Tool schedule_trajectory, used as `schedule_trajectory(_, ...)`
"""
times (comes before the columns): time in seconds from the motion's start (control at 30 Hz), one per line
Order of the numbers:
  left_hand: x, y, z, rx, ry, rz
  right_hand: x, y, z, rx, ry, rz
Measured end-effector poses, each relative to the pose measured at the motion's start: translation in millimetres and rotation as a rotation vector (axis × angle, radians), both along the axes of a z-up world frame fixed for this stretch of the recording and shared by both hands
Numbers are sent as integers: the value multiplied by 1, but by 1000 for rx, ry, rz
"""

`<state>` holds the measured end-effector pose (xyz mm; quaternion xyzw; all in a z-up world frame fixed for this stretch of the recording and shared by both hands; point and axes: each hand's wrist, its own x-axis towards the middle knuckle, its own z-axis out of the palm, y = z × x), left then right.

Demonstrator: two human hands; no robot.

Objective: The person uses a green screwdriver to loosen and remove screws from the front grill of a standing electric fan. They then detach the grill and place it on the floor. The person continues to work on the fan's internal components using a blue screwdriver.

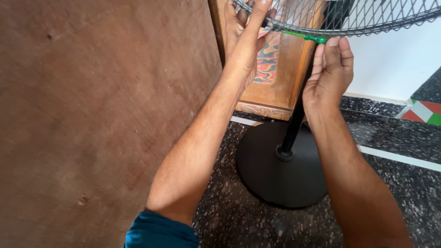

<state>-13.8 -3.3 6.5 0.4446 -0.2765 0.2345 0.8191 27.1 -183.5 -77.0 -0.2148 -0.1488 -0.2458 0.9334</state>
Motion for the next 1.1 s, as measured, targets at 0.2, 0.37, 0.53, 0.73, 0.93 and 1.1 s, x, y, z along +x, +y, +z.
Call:
schedule_trajectory(0.2,1,-2,1,-27,8,3,-4,5,6,41,47,26)
schedule_trajectory(0.37,2,-2,1,-16,40,21,-9,3,9,26,22,59)
schedule_trajectory(0.53,1,-3,1,-20,23,28,-8,6,14,92,40,57)
schedule_trajectory(0.73,3,-2,2,-49,27,7,-9,6,10,33,83,53)
schedule_trajectory(0.93,6,-4,-1,-46,20,24,-4,5,9,82,35,72)
schedule_trajectory(1.1,5,-5,-1,-53,27,16,-6,6,8,72,76,73)
